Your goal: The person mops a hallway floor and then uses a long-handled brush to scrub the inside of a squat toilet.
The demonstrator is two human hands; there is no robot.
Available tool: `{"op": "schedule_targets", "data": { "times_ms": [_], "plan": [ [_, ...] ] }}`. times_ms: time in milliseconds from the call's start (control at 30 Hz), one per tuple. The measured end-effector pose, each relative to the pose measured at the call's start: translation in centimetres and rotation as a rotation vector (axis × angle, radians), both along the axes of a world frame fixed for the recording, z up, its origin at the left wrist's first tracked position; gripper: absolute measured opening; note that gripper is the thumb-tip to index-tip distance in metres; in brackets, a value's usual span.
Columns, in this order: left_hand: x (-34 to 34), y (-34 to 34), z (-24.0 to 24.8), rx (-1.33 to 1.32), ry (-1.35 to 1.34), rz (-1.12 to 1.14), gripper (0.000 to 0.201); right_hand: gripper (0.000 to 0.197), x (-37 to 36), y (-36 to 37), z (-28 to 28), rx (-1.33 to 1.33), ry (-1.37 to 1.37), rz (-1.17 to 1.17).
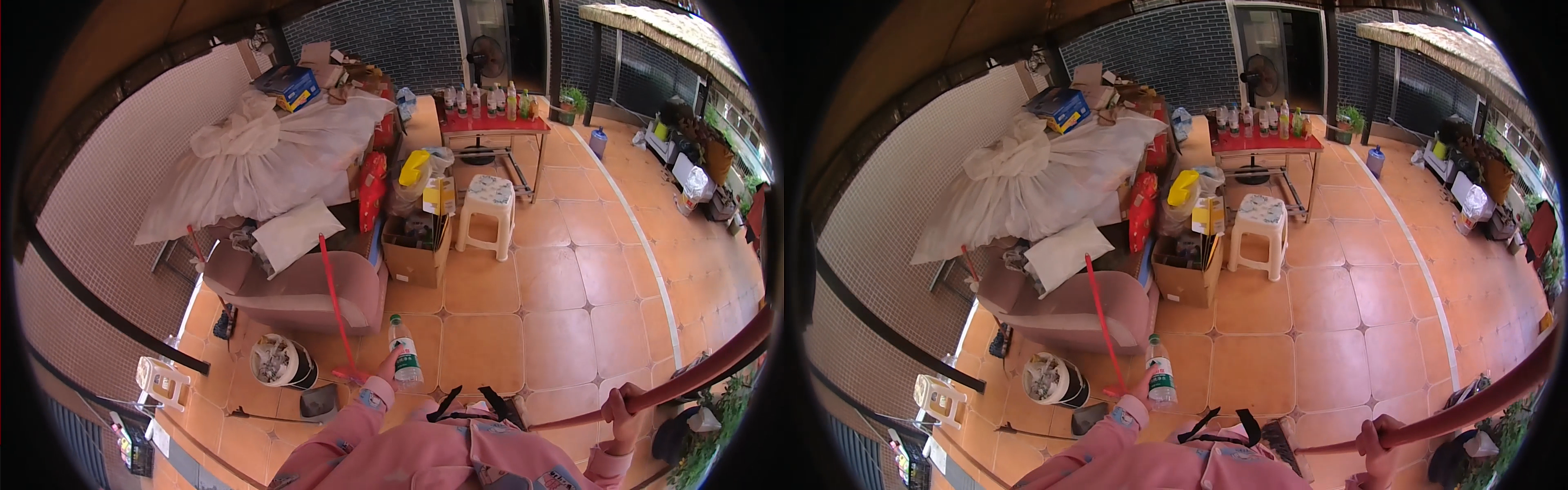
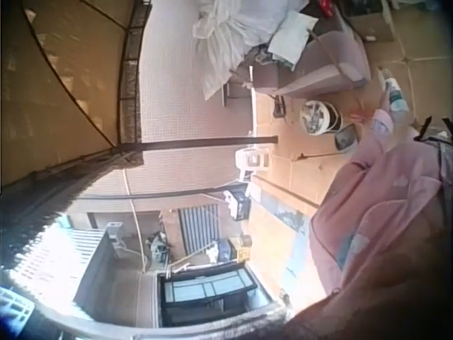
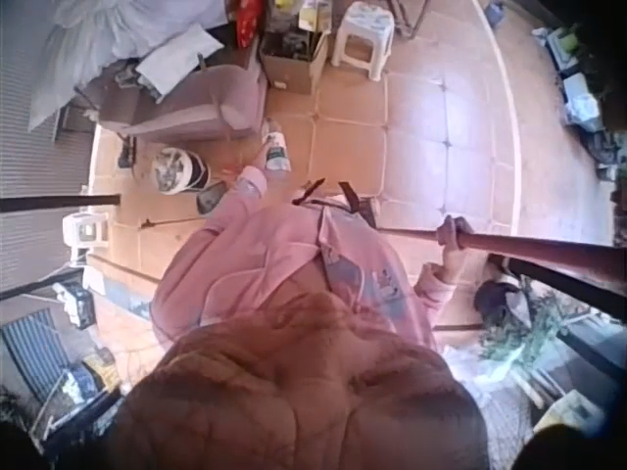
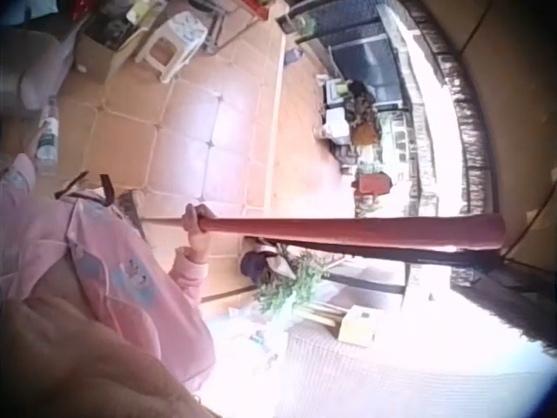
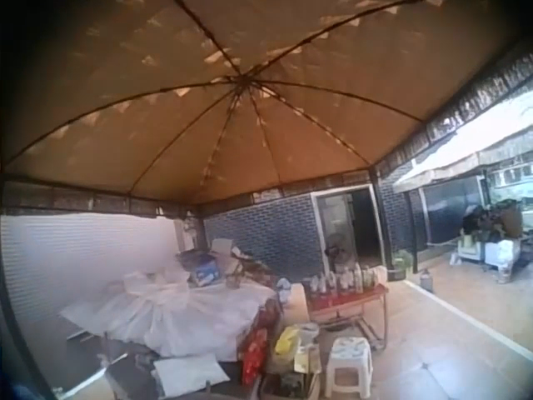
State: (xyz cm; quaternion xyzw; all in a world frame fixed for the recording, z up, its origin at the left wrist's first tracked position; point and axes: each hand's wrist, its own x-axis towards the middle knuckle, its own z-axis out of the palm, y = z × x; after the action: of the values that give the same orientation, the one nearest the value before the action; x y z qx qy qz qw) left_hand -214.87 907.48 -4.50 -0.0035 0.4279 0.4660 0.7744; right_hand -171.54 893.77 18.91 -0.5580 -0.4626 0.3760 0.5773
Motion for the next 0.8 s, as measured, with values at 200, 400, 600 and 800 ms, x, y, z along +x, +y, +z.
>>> {"op": "schedule_targets", "data": {
  "times_ms": [200,400,600,800],
  "plan": [
    [-1.8,16.1,0.0,0.049,-0.022,0.023,0.036,0.030,-3.5,7.2,0.7,0.153,0.028,-0.013],
    [-3.9,38.4,-5.0,0.041,-0.126,-0.034,0.023,0.030,-8.3,11.3,2.7,0.095,-0.038,-0.330],
    [-3.5,55.6,-6.6,-0.021,0.533,0.058,0.069,0.025,-13.2,12.3,5.9,0.059,-0.042,-0.645],
    [25.6,45.3,4.0,0.645,0.149,-0.651,0.010,0.023,-19.4,7.2,5.6,0.041,-0.070,-1.035]
  ]
}}
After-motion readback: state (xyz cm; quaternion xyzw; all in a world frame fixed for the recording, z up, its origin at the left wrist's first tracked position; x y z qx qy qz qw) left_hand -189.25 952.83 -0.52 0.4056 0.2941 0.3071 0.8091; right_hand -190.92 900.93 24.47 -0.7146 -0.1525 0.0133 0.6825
